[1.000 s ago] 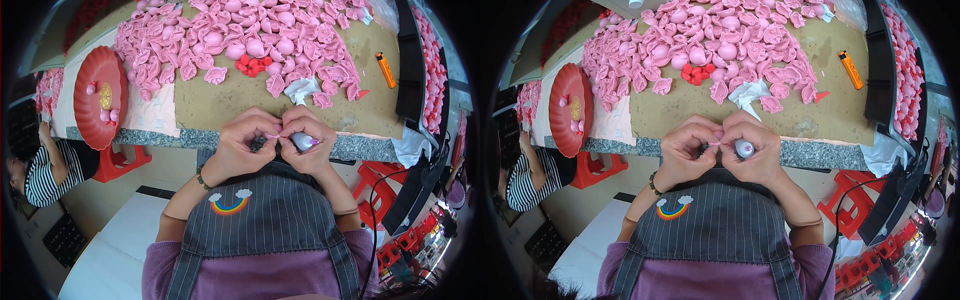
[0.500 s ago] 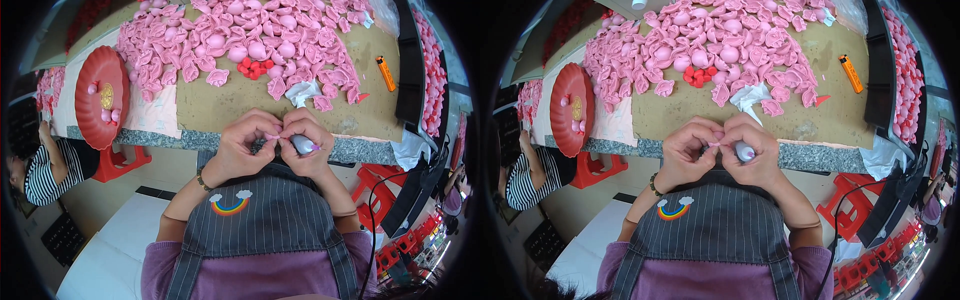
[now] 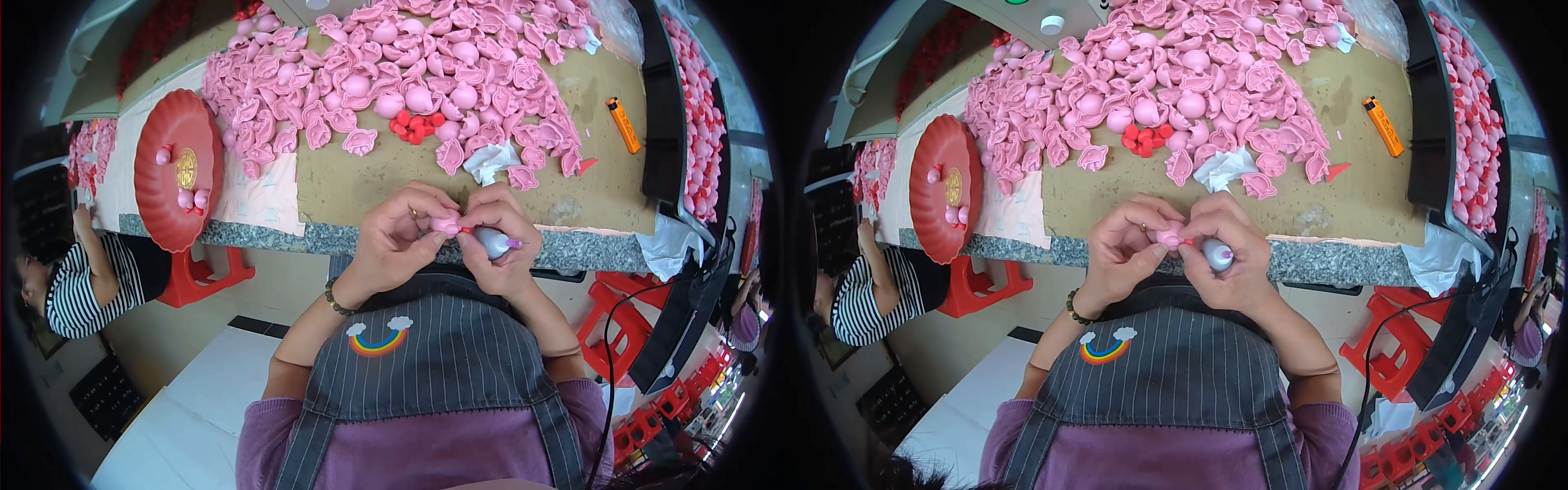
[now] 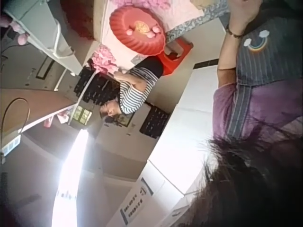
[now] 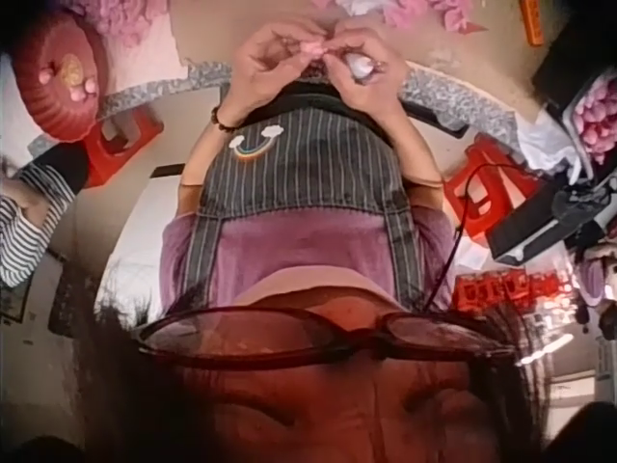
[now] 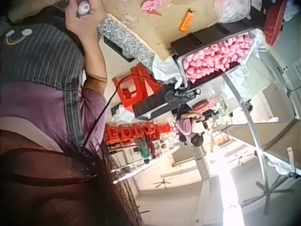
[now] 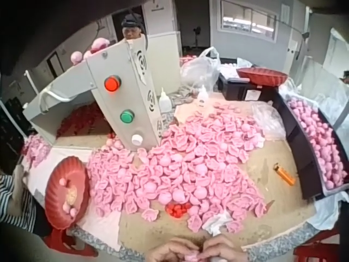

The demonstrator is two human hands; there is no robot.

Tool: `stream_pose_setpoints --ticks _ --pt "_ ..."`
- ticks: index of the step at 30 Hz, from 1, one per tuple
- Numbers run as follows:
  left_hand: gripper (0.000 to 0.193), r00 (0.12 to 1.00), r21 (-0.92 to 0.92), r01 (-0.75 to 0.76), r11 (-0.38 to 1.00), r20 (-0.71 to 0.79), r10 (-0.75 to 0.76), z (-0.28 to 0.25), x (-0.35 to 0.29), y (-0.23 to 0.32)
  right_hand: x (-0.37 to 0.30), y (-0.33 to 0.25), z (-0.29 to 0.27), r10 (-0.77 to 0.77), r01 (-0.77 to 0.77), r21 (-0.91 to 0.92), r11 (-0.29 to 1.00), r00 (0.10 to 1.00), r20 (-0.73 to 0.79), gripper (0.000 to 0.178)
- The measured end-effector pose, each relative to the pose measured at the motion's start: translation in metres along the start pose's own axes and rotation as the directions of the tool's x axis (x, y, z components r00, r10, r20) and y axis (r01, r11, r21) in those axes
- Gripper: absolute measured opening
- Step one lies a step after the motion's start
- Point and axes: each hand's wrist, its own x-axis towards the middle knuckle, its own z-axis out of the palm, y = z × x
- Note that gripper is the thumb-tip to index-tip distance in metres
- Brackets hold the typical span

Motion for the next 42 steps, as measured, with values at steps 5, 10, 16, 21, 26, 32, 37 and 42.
stream_pose_setpoints --ticks 5,10,16,21,26,32,37,42 --pt "0.024 0.998 0.145 -0.068 0.987 0.021 0.066 -0.003 -0.001 -0.007 0.000 0.009 0.000 -0.003 0.003 0.007 1.000 0.998 0.058 0.013" --pt "0.018 0.999 0.182 -0.037 0.983 0.007 0.037 -0.002 -0.003 -0.003 0.003 0.006 -0.004 0.055 -0.071 0.110 0.991 0.988 0.144 0.013" --pt "0.016 1.000 0.210 -0.002 0.978 -0.023 0.007 -0.003 0.001 -0.001 0.004 0.010 -0.003 0.059 -0.069 0.077 0.995 0.990 0.132 0.015" --pt "0.016 0.989 0.142 0.123 0.982 -0.103 -0.109 0.003 0.002 0.006 0.001 0.011 0.002 0.139 -0.150 0.156 0.976 0.987 0.080 0.010" --pt "0.018 0.964 0.016 0.242 0.970 -0.119 -0.239 -0.010 0.002 0.005 0.002 0.006 -0.002 0.248 -0.266 0.491 0.830 0.963 0.103 0.008" --pt "0.026 0.916 -0.156 0.398 0.904 0.021 -0.400 -0.019 0.004 0.012 0.003 0.005 -0.005 0.239 -0.271 0.365 0.891 0.962 0.129 0.014" --pt "0.032 0.928 -0.079 0.373 0.924 0.027 -0.372 -0.013 0.005 0.012 0.002 -0.004 -0.008 0.240 -0.253 0.129 0.959 0.964 0.114 0.015" --pt "0.027 0.903 -0.197 0.430 0.881 0.105 -0.417 -0.014 0.002 0.014 0.009 -0.018 -0.012 0.178 -0.192 0.078 0.978 0.972 0.156 0.020"
